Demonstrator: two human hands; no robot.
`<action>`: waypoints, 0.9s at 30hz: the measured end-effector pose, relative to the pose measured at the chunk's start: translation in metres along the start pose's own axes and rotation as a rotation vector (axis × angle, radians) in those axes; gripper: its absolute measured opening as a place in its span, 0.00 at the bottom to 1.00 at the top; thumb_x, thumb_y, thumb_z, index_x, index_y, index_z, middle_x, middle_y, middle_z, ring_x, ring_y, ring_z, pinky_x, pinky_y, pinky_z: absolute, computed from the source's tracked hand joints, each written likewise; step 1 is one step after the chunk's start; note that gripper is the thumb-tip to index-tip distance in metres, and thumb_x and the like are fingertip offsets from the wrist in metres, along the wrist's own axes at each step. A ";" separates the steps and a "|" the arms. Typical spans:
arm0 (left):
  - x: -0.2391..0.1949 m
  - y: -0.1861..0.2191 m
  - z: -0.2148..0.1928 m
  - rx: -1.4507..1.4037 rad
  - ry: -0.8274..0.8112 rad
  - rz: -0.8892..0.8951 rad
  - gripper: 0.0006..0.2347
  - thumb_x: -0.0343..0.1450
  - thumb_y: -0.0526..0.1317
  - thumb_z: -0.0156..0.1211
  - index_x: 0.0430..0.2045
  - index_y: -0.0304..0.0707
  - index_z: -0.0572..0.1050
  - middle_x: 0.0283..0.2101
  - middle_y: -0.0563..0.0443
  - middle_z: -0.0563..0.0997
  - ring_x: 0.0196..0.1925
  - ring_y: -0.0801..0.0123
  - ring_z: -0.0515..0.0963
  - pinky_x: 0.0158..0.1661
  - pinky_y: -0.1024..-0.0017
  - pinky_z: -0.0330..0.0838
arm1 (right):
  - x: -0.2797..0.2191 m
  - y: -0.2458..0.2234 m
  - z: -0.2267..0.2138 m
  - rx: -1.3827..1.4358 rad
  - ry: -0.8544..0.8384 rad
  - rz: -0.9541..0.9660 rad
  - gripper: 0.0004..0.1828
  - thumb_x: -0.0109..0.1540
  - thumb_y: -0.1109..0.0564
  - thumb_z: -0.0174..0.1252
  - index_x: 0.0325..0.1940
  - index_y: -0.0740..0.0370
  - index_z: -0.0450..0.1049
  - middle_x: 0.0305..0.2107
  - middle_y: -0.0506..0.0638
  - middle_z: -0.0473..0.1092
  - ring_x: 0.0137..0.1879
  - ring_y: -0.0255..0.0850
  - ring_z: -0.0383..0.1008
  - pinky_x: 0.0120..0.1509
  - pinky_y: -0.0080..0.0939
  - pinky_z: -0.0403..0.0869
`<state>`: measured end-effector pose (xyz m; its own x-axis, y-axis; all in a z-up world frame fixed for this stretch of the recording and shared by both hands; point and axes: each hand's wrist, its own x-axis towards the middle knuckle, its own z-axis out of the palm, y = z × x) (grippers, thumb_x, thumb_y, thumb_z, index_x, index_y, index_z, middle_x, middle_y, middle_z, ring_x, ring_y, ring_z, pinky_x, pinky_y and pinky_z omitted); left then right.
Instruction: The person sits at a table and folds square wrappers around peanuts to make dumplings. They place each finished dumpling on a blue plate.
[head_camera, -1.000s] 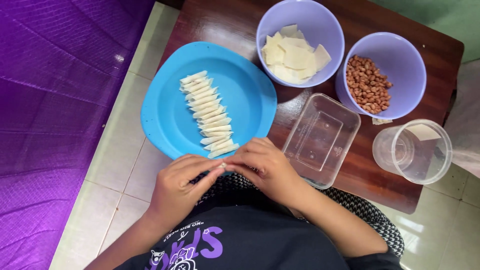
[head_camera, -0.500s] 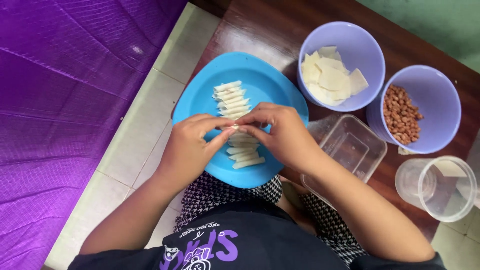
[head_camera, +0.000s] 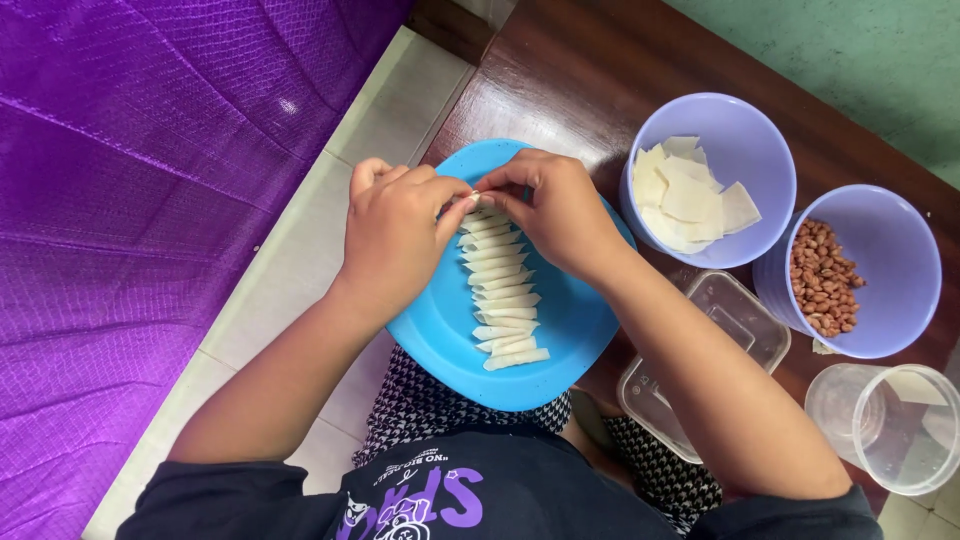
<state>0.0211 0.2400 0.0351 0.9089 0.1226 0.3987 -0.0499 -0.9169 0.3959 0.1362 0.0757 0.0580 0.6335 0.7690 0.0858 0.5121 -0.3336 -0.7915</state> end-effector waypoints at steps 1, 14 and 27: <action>0.001 0.000 0.000 -0.002 -0.002 0.000 0.01 0.71 0.40 0.68 0.33 0.52 0.82 0.26 0.62 0.79 0.33 0.72 0.80 0.54 0.64 0.60 | 0.000 0.002 0.001 0.000 0.000 0.003 0.04 0.62 0.62 0.66 0.41 0.59 0.83 0.28 0.49 0.76 0.34 0.37 0.75 0.38 0.34 0.74; 0.011 -0.007 0.011 0.074 -0.063 0.033 0.02 0.70 0.37 0.69 0.29 0.44 0.81 0.25 0.54 0.78 0.32 0.66 0.79 0.60 0.51 0.54 | 0.002 0.007 0.005 -0.298 -0.018 -0.010 0.04 0.61 0.60 0.65 0.40 0.57 0.81 0.29 0.47 0.74 0.36 0.43 0.77 0.36 0.43 0.76; 0.010 -0.003 0.017 0.181 -0.052 0.051 0.03 0.71 0.38 0.68 0.29 0.41 0.80 0.25 0.52 0.76 0.32 0.65 0.77 0.62 0.45 0.53 | 0.003 0.016 0.010 -0.503 0.095 -0.351 0.02 0.61 0.62 0.66 0.36 0.57 0.80 0.33 0.49 0.68 0.42 0.48 0.70 0.42 0.45 0.72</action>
<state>0.0371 0.2379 0.0233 0.9273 0.0585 0.3697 -0.0257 -0.9754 0.2188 0.1407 0.0782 0.0401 0.4145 0.8353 0.3612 0.8954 -0.3036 -0.3257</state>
